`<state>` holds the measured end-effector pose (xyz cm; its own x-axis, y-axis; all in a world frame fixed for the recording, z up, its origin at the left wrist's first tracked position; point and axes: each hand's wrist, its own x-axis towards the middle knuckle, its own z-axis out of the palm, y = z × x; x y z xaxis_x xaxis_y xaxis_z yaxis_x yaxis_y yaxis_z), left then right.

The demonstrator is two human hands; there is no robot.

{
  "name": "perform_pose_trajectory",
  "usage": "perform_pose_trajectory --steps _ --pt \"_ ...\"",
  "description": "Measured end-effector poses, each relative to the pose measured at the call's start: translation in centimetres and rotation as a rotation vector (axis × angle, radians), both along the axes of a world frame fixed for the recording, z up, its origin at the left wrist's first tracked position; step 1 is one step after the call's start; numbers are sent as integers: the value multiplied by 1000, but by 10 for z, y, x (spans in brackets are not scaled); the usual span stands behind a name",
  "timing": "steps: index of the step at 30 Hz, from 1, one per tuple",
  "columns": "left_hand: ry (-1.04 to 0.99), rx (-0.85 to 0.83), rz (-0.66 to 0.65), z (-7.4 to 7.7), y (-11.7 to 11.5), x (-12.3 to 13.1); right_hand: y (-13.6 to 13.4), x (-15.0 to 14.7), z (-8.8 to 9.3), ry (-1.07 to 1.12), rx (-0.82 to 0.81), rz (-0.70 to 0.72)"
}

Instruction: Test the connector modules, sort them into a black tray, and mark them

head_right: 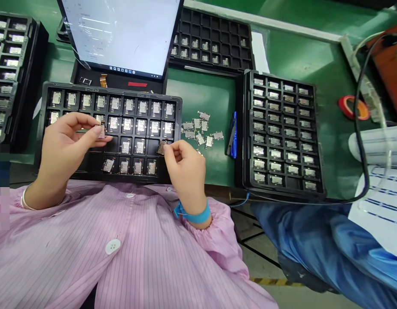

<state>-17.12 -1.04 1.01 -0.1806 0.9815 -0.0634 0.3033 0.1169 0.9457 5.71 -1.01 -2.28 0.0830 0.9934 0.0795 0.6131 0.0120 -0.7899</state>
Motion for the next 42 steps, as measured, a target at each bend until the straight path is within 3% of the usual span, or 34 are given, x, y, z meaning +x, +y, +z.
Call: perform_pose_trajectory --steps 4,7,12,15,18,21,23,27,30,33,35,37,39,42 --pt "422 -7 -44 -6 1 -12 11 -14 -13 -160 -52 66" --pt "453 -47 -116 -10 -1 -10 13 -14 -15 -248 -23 22" --pt "610 -89 -198 -21 1 0 14 38 -16 -318 9 -154" --pt "722 -85 -204 -20 0 -1 10 72 -24 -410 -60 -144" --pt "713 -107 -249 -13 -6 -9 6 88 -36 -335 -138 -138" --pt "711 -201 -444 -6 -14 -19 6 90 -42 -198 -214 -186" --pt "760 -242 -532 -6 -19 -24 6 88 -37 -106 -259 -204" --pt "805 -252 -494 -9 -24 -25 3 77 -14 -52 -254 -218" --pt "664 -199 -449 -9 -25 -16 -8 50 9 192 -209 -155" --pt "276 -197 -444 -4 -25 1 -25 10 24 564 -328 71" --pt "-15 -284 -474 0 -25 12 -30 -11 24 707 -429 220" --pt "-201 -367 -469 2 -24 19 -26 -15 16 703 -456 312" --pt "-290 -403 -414 4 -23 21 -12 0 4 508 -311 201" --pt "-372 -445 -379 7 -22 18 16 43 -16 -56 66 -255"
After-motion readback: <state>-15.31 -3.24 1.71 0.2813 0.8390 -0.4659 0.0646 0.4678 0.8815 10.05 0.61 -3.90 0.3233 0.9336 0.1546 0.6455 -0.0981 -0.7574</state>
